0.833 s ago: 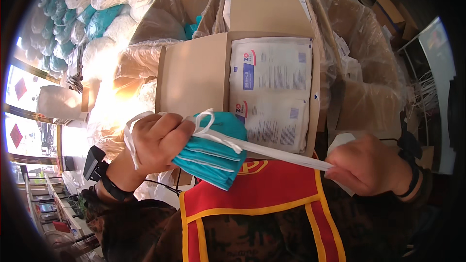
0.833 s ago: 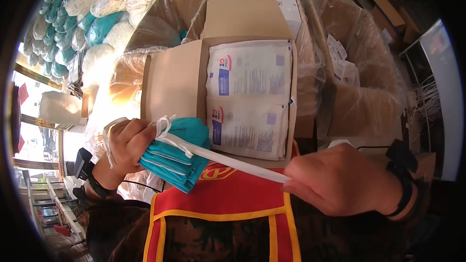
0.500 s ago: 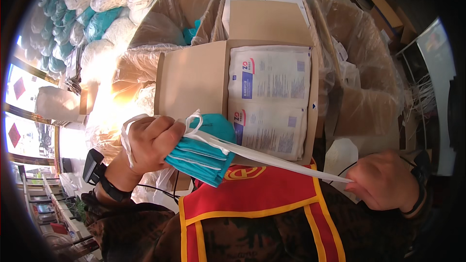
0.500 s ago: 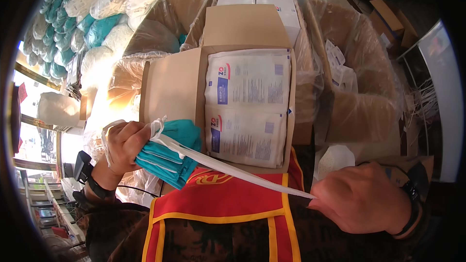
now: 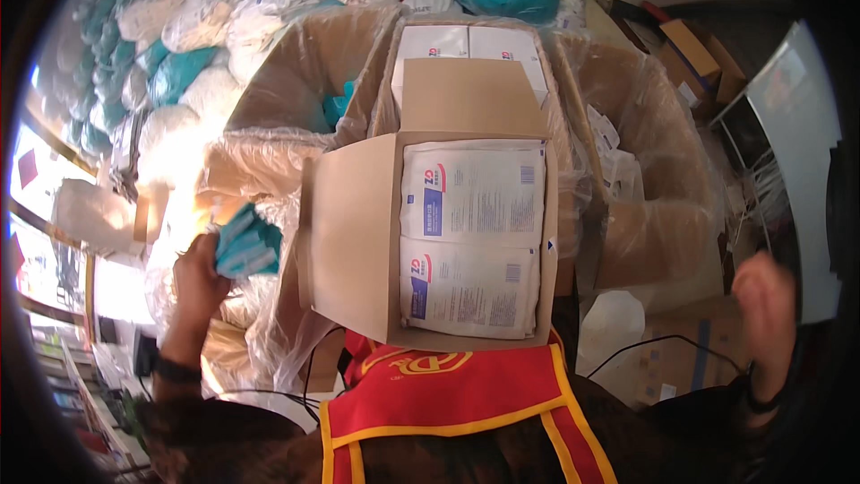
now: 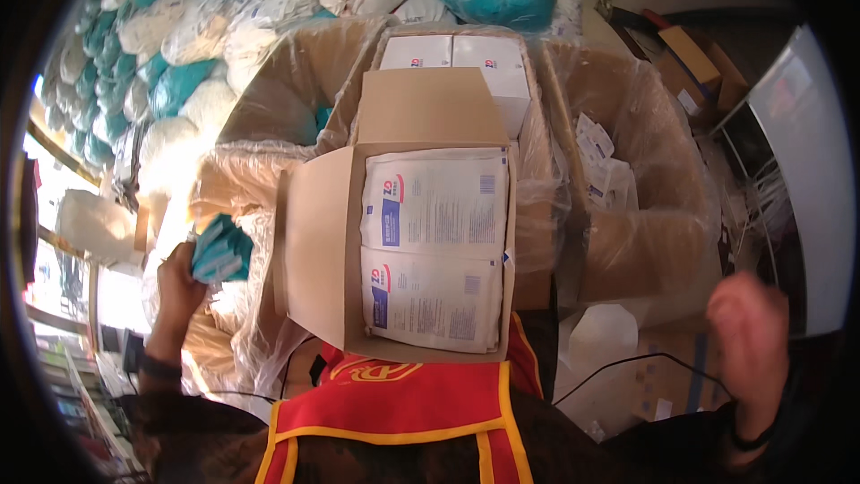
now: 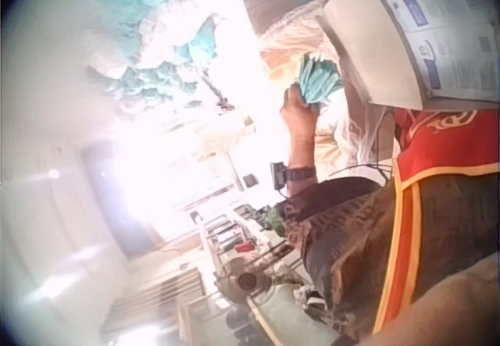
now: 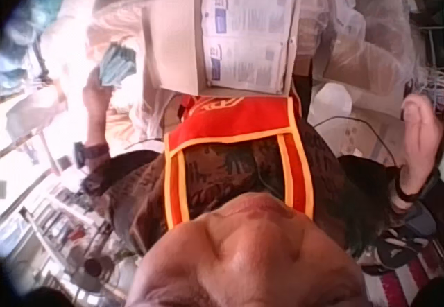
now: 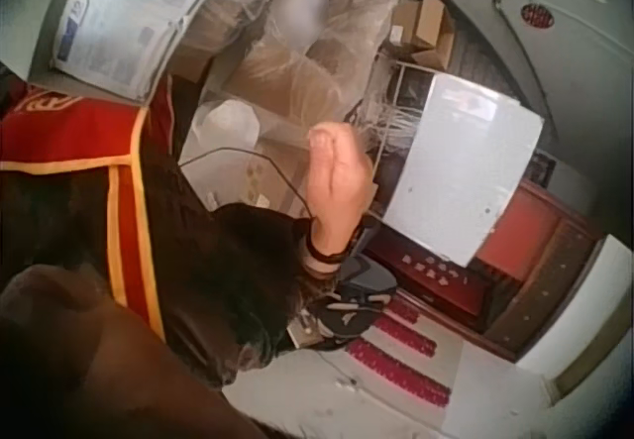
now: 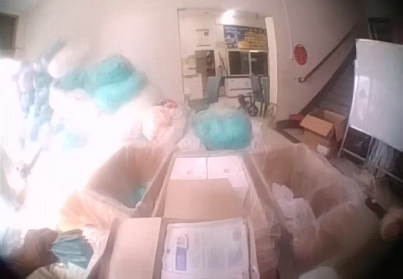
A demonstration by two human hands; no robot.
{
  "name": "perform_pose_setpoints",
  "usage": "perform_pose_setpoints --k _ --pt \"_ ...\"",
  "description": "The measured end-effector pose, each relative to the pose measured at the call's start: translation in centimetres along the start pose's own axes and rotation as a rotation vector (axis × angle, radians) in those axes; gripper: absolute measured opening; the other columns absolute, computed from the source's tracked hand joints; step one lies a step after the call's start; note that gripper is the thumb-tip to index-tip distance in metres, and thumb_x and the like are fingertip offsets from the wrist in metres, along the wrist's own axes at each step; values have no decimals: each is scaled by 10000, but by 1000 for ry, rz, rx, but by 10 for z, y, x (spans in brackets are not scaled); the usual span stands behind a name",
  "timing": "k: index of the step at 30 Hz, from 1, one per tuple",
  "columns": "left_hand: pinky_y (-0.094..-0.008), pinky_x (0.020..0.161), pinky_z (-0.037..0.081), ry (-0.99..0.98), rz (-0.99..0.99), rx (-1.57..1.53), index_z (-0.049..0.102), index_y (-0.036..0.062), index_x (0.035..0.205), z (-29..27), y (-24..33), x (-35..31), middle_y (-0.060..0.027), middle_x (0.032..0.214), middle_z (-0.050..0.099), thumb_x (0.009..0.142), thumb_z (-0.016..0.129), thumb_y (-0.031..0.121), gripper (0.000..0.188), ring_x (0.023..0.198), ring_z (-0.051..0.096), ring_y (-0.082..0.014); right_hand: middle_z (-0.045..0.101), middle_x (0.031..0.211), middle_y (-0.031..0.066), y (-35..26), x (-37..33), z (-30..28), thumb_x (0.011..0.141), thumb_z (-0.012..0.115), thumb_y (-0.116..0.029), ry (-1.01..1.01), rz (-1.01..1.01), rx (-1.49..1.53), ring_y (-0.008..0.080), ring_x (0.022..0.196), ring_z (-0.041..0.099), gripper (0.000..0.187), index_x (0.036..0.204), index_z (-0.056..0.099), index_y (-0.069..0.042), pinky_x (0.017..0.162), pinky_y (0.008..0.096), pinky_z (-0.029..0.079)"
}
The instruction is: Unpacking and organizing teal-colored masks from their retail boxes and paper sleeves into a larger sorting bin.
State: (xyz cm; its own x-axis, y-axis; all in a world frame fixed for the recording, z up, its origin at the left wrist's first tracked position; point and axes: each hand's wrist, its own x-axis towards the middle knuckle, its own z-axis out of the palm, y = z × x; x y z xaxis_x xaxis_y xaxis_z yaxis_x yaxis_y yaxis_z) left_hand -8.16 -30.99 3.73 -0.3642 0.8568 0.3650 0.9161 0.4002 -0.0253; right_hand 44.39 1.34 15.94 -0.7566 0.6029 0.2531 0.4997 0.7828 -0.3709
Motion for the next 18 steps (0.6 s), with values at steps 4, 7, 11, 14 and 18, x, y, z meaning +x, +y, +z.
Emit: perform_pose_setpoints --k 4,7,11,14,18 --pt "-381 604 509 65 448 -191 608 58 1154 -20 87 27 -122 882 559 580 731 130 592 709 611 -296 448 626 -31 -17 1 34 958 518 -179 -114 274 721 21 518 374 201 819 542 -34 472 191 272" --pt "-365 596 517 71 488 -236 633 101 1169 -30 130 29 -94 874 540 627 713 162 551 695 609 -264 466 621 -15 -24 49 73 956 551 -256 -359 193 1095 26 506 389 244 843 538 -40 446 182 277" --pt "-287 569 527 138 732 -254 653 214 1139 -31 150 38 -75 884 533 675 699 176 468 629 593 -187 512 653 8 -37 75 114 953 567 -294 -483 199 1487 34 500 403 275 834 542 -48 423 172 281" --pt "-256 517 492 193 781 -225 664 258 1109 -25 156 35 -69 891 535 669 740 197 451 584 570 -147 534 682 12 -52 97 144 959 568 -300 -572 48 1625 32 504 404 282 826 552 -52 427 169 289" --pt "-221 445 416 259 830 -248 669 266 1087 -29 160 36 -63 876 534 633 782 205 472 513 514 -114 568 762 -7 -82 110 164 971 561 -229 -763 69 1258 34 605 450 199 934 610 -40 531 177 367"
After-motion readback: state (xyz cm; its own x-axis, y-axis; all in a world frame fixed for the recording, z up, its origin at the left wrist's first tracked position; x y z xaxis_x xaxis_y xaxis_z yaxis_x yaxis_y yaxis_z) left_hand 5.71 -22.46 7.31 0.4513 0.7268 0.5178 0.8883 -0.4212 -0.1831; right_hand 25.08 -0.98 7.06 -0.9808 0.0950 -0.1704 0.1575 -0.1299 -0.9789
